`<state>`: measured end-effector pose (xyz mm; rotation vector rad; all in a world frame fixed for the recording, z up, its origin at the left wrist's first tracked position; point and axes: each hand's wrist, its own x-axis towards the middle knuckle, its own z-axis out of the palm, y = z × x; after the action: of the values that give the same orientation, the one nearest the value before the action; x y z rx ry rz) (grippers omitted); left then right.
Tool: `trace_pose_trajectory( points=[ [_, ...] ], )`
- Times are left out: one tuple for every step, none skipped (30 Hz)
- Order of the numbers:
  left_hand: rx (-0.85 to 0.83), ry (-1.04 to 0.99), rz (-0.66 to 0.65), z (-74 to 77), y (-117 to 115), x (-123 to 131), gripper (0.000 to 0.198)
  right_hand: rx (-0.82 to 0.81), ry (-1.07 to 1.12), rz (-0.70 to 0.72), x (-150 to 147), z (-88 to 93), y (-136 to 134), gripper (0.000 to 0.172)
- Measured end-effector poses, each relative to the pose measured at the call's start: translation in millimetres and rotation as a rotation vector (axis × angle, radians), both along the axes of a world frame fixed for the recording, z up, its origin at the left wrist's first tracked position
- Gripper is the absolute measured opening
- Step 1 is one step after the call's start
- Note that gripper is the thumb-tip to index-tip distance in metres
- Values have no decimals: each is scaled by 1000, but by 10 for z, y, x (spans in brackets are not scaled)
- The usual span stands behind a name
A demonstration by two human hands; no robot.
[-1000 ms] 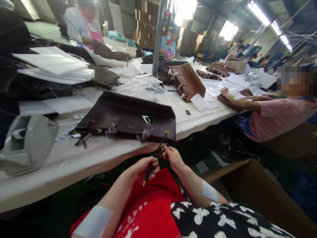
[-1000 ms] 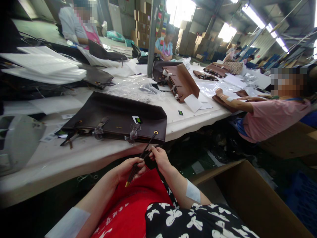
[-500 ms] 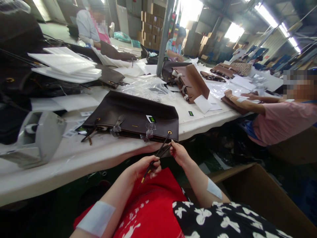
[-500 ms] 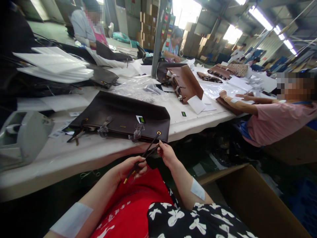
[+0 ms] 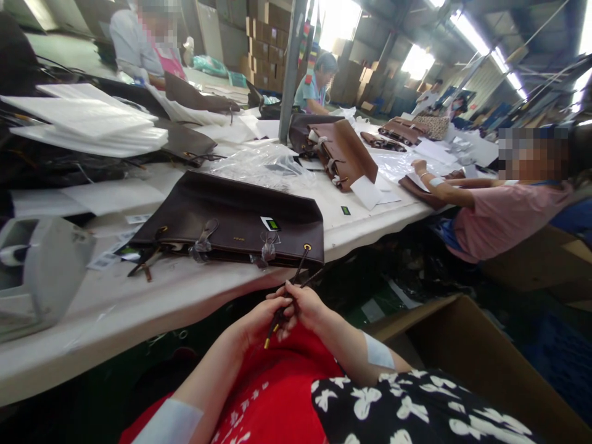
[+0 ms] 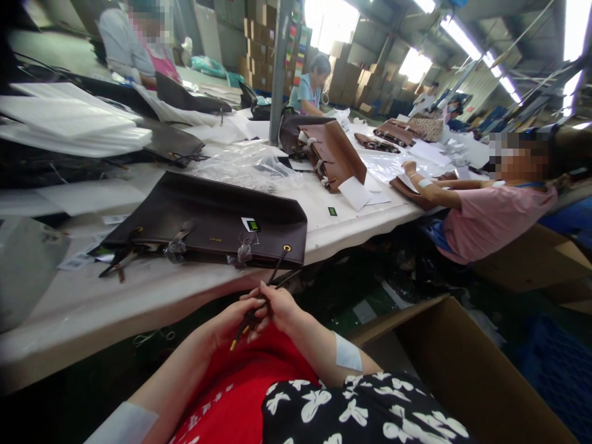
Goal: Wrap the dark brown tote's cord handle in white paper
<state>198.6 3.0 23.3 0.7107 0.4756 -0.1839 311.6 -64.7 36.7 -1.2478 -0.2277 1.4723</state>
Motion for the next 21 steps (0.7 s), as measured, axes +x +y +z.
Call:
trace_pose_trajectory(
  points=[
    [1, -2, -1, -16, 7, -8, 31, -16, 40, -31, 8, 14, 15, 32],
    [4, -3, -6, -34, 13, -15, 30, -34, 91, -61, 19, 29, 27, 32],
    [6, -6, -11, -54, 19, -22, 31, -51, 147, -101, 35, 43, 38, 33],
    [8, -11, -15, -75, 22, -28, 31, -61, 203, -140, 55, 54, 47, 33],
    [5, -20, -19, -97, 24, -33, 31, -62, 252, -175, 77, 61, 53, 34],
    [2, -32, -20, -117, 24, -37, 31, -55, 287, -205, 101, 61, 58, 34],
    [-1, -44, -16, -135, 23, -39, 31, -44, 306, -224, 124, 57, 61, 35],
    [-4, -53, -12, -148, 21, -40, 31, -31, 315, -231, 144, 48, 64, 34],
    [-6, -58, -12, -156, 18, -39, 30, -21, 318, -228, 159, 36, 65, 34],
    [-6, -60, -14, -158, 14, -39, 30, -13, 319, -220, 170, 25, 66, 34],
    [-5, -60, -16, -153, 10, -38, 30, -8, 317, -221, 175, 17, 67, 35],
    [-2, -61, -15, -143, 5, -39, 30, -4, 315, -223, 176, 13, 68, 35],
    [0, -64, -12, -128, 0, -41, 30, -1, 309, -229, 174, 15, 70, 35],
    [2, -69, -7, -110, -6, -44, 30, 0, 301, -234, 170, 21, 71, 35],
    [6, -73, -1, -92, -12, -49, 29, -3, 292, -241, 164, 32, 72, 35],
    [8, -73, 3, -75, -16, -54, 29, -6, 285, -243, 159, 46, 73, 35],
    [11, -69, 4, -62, -19, -60, 29, -9, 277, -246, 154, 61, 73, 35],
    [16, -64, 2, -51, -19, -66, 29, -9, 273, -246, 150, 74, 73, 35],
    [20, -57, -2, -44, -16, -72, 29, -7, 271, -246, 147, 85, 73, 35],
    [26, -50, -7, -39, -12, -77, 29, -3, 273, -245, 144, 91, 73, 35],
    [31, -46, -12, -35, -6, -82, 29, 2, 275, -246, 143, 94, 73, 35]
  ],
)
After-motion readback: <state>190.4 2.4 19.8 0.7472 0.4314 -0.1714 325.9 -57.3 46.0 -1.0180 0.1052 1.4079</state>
